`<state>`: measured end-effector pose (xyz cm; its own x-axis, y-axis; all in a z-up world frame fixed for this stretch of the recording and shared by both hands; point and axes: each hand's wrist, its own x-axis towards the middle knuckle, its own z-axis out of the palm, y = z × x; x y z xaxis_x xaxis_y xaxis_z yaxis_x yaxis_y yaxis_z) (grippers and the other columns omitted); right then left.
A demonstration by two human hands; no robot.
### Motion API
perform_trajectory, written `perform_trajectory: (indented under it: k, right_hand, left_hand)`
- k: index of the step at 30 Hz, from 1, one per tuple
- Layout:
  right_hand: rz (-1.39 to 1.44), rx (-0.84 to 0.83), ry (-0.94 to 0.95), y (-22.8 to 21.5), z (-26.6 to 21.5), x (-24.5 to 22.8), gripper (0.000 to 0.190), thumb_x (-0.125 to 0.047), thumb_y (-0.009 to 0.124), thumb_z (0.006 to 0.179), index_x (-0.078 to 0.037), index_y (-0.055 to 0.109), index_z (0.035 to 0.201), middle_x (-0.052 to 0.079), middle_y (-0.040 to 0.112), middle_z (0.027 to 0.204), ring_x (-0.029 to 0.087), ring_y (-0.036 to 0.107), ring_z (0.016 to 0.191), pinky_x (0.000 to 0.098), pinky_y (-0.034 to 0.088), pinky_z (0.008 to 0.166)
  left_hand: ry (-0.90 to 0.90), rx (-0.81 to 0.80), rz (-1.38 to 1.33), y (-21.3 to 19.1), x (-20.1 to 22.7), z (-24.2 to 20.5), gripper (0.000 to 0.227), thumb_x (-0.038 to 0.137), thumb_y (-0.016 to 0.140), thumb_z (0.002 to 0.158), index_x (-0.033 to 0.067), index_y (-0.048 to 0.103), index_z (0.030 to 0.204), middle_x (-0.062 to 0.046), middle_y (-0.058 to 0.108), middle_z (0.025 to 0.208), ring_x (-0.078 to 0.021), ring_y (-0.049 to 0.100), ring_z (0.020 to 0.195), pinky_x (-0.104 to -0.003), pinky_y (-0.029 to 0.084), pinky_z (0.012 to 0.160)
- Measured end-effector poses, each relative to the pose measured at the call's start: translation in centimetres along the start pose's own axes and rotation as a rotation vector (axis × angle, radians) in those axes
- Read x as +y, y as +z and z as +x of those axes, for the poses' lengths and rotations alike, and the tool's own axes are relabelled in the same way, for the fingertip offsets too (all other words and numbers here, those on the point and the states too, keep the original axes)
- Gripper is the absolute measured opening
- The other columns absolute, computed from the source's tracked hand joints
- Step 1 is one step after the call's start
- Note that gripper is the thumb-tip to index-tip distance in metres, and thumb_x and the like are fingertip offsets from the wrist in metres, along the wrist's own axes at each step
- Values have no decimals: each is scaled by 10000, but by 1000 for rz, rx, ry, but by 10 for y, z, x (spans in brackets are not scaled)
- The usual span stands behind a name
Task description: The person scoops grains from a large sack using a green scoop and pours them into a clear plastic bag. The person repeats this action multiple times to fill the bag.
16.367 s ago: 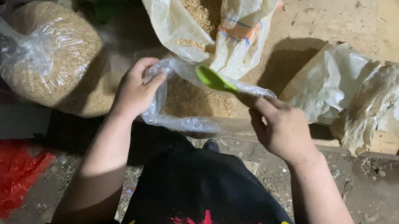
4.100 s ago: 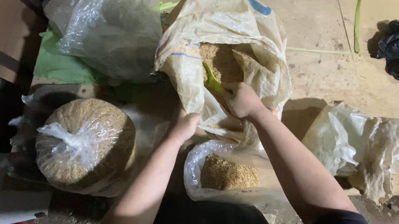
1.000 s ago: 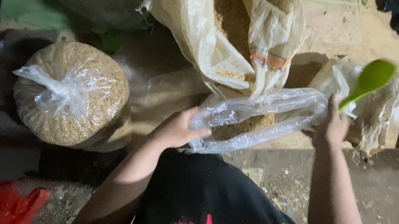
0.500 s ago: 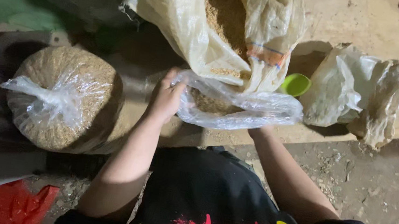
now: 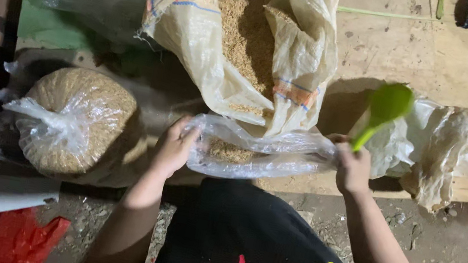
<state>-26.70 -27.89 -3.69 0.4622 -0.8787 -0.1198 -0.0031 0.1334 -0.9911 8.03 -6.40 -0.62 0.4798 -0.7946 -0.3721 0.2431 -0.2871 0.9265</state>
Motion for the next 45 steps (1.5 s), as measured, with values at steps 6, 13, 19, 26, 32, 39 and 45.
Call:
perform_trajectory:
  k: [6,13,19,26,32,39,45]
  right_hand:
    - [-311,-69,21,22,7,-34,294,-60,767,958,34,519,832,40,521,729,86,531,638,283,520,589]
    - [-574,-45,-10,-8,23,-57,307,-223,638,1045,13,634,849,84,604,682,168,559,627,364,488,608]
    - [-797,3,-389,-12,40,-96,257,-242,595,1050,5,660,1023,223,699,908,417,689,832,487,530,718]
    - [-1172,-173,-193,67,59,-156,266,-329,583,1006,-108,671,1125,217,741,932,438,706,896,541,548,796]
    - [-1378,-428,48,143,118,-141,324,-290,497,1021,-103,699,1190,208,709,1155,399,698,1055,494,580,870]
    - [-1305,-117,-4,170,206,-89,348,-222,490,1002,-28,705,1195,231,711,1227,366,710,1120,463,576,927]
    - [-1543,-345,-124,208,262,-67,290,-203,555,937,-33,746,1074,214,721,1174,363,713,1092,445,590,906]
  left_hand:
    - [-45,150,213,12,1,-4,435,419,446,1068,108,646,1299,-60,814,961,-83,503,430,-217,403,389]
    - [-33,178,316,7,-8,-16,433,371,571,1010,69,656,1309,-115,796,1111,-153,587,741,-310,470,667]
    - [117,311,287,-7,-17,-1,771,412,717,866,103,423,1508,-208,522,1476,-288,551,1326,-399,443,1078]
    - [206,223,116,11,19,77,1142,406,789,812,58,34,1596,-242,448,1549,-307,526,1357,-403,436,1103]
    - [236,221,77,36,48,111,1285,328,799,773,79,-179,1569,-200,419,1536,-294,512,1354,-374,435,1092]
    - [214,170,246,15,25,134,753,247,524,933,52,235,1601,-188,531,1495,-260,557,1341,-363,431,1100]
    - [174,129,-31,4,3,137,541,214,548,864,-59,581,1329,-192,688,1254,-257,669,1125,-381,532,957]
